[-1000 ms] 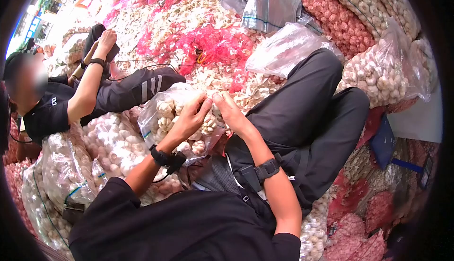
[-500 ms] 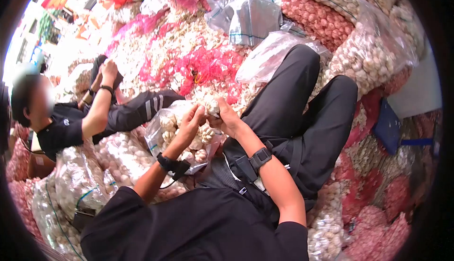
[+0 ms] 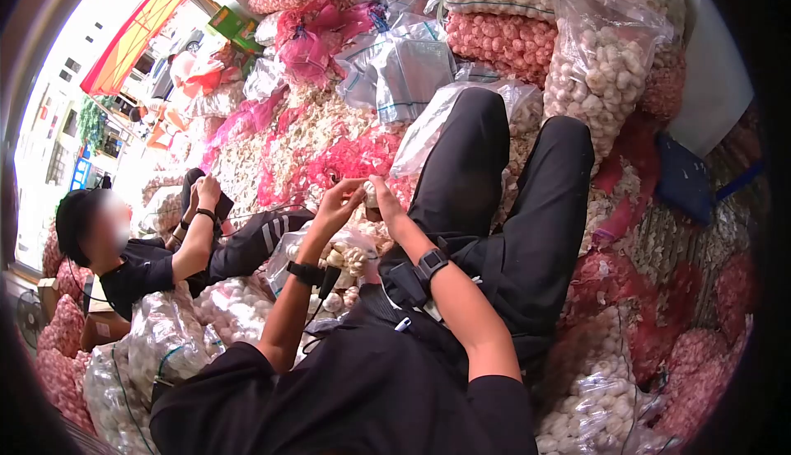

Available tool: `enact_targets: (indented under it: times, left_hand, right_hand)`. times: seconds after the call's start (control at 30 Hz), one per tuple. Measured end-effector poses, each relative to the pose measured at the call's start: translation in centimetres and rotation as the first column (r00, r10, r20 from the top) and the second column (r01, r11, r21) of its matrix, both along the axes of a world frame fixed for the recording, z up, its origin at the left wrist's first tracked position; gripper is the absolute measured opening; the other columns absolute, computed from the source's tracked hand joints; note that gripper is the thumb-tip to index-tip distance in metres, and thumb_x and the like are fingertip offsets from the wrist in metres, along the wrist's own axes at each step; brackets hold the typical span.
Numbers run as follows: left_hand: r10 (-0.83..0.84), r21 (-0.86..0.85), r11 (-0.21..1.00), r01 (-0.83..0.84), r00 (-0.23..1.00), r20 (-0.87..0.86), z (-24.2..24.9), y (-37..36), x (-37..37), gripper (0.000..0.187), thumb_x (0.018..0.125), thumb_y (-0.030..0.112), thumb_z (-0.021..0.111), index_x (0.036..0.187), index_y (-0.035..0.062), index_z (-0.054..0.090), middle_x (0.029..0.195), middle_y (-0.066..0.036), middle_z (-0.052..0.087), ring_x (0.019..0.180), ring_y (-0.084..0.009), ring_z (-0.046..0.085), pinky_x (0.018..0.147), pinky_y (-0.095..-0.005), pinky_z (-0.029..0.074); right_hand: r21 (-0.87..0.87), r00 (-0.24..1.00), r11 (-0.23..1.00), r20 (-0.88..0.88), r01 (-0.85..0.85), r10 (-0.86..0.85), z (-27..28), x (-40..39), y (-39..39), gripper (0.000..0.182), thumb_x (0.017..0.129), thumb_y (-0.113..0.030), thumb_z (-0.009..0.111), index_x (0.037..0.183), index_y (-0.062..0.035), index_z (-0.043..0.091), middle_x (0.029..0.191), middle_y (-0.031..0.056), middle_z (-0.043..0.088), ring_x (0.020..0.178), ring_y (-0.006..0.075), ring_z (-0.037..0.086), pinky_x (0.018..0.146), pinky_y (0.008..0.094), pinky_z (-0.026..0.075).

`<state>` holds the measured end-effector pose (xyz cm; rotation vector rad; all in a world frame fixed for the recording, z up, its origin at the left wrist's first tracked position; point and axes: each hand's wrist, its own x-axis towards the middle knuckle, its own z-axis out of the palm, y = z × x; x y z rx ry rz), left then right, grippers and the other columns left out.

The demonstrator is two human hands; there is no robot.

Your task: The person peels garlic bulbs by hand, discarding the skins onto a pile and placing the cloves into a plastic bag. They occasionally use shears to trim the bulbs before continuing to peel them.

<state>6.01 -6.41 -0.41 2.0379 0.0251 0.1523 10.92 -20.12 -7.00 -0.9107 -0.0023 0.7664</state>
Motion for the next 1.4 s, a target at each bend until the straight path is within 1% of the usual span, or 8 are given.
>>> enact_targets:
  times: [0.3, 0.37, 0.57, 0.7, 0.97, 1.1, 1.2, 1.4]
  left_hand:
    - [0.118, 0.019, 0.993, -0.12, 0.989, 0.088, -1.9, -1.7, -0.4, 0.005, 0.092, 0.004, 0.064, 0.093, -0.0015, 0.063, 0.08, -0.01, 0.066, 0.075, -0.0171, 0.064, 0.068, -0.0335, 0.05]
    - [0.147, 0.156, 0.973, -0.168, 0.979, 0.14, -0.9, -2.4, -1.0, 0.012, 0.095, 0.009, 0.062, 0.097, -0.0029, 0.062, 0.079, -0.017, 0.064, 0.074, -0.0255, 0.063, 0.069, -0.0374, 0.05]
    - [0.16, -0.02, 0.987, -0.159, 0.971, 0.18, -0.6, -2.7, -1.4, 0.03, 0.093, 0.016, 0.068, 0.12, 0.0013, 0.063, 0.111, -0.016, 0.065, 0.097, -0.0268, 0.066, 0.083, -0.0378, 0.054]
    - [-0.132, 0.11, 0.987, 0.12, 0.985, 0.109, -0.6, -2.4, -1.6, 0.059, 0.093, 0.017, 0.074, 0.146, 0.0069, 0.05, 0.128, -0.012, 0.06, 0.116, -0.0249, 0.062, 0.1, -0.0381, 0.051]
    - [0.095, 0.198, 0.975, -0.098, 0.995, 0.025, -1.6, -2.4, -1.3, 0.036, 0.103, 0.02, 0.058, 0.136, 0.0053, 0.061, 0.12, -0.014, 0.063, 0.102, -0.023, 0.067, 0.085, -0.0352, 0.054]
    - [0.196, 0.083, 0.973, -0.215, 0.961, 0.196, 0.0, -3.5, -1.7, 0.033, 0.096, 0.02, 0.065, 0.127, 0.0093, 0.067, 0.11, -0.014, 0.063, 0.106, -0.0309, 0.063, 0.089, -0.0373, 0.052]
    - [0.137, 0.365, 0.889, -0.277, 0.921, 0.365, 0.9, -4.0, -1.8, 0.02, 0.087, 0.014, 0.073, 0.105, 0.007, 0.07, 0.105, -0.011, 0.064, 0.099, -0.0301, 0.065, 0.083, -0.0386, 0.052]
    - [0.281, 0.347, 0.861, -0.373, 0.916, 0.286, 0.8, -4.3, -1.0, 0.016, 0.09, 0.017, 0.072, 0.09, 0.0032, 0.064, 0.091, -0.012, 0.066, 0.086, -0.0305, 0.066, 0.073, -0.0416, 0.051]
  right_hand:
    - [-0.145, 0.996, 0.988, -0.077, 0.043, -0.055, 0.6, -0.1, -0.3, 0.054, 0.096, -0.068, 0.044, 0.096, -0.0178, 0.064, 0.076, 0.0017, 0.065, 0.055, 0.0122, 0.056, 0.048, 0.0263, 0.042]
    - [-0.174, 0.996, 0.985, -0.086, 0.007, -0.023, -0.7, 0.4, -0.2, 0.051, 0.097, -0.065, 0.043, 0.096, -0.0183, 0.064, 0.075, 0.0009, 0.064, 0.054, 0.0146, 0.055, 0.051, 0.0295, 0.045]
    - [0.077, 0.972, 0.994, -0.218, -0.077, 0.092, -1.7, 1.9, -0.9, 0.057, 0.099, -0.064, 0.035, 0.102, -0.0161, 0.065, 0.079, 0.0018, 0.065, 0.066, 0.0189, 0.06, 0.059, 0.0358, 0.048]
    - [0.174, 0.978, 0.984, -0.197, -0.036, 0.071, 0.4, 0.8, -0.7, 0.064, 0.101, -0.068, 0.027, 0.112, -0.0144, 0.06, 0.094, 0.0034, 0.068, 0.08, 0.0199, 0.066, 0.066, 0.0348, 0.053]
    - [0.182, 0.971, 0.979, -0.203, -0.089, 0.126, 0.4, 0.7, -0.3, 0.055, 0.103, -0.064, 0.031, 0.085, -0.0201, 0.058, 0.074, -0.0022, 0.062, 0.063, 0.0161, 0.057, 0.059, 0.0319, 0.043]
    - [0.221, 0.988, 0.967, -0.058, -0.125, 0.141, 0.0, 1.2, -0.5, 0.048, 0.104, -0.058, 0.036, 0.088, -0.0197, 0.06, 0.074, -0.0038, 0.061, 0.063, 0.0129, 0.056, 0.058, 0.0308, 0.043]
    - [0.161, 0.987, 0.984, -0.125, -0.083, 0.103, 1.3, 0.3, -0.4, 0.049, 0.104, -0.06, 0.035, 0.092, -0.0198, 0.061, 0.075, -0.0041, 0.061, 0.063, 0.0118, 0.056, 0.058, 0.03, 0.043]
    - [0.146, 0.987, 0.985, -0.115, -0.095, 0.112, -1.0, 0.7, 0.4, 0.047, 0.105, -0.061, 0.034, 0.108, -0.0205, 0.057, 0.076, -0.0033, 0.058, 0.061, 0.0125, 0.054, 0.054, 0.0299, 0.041]
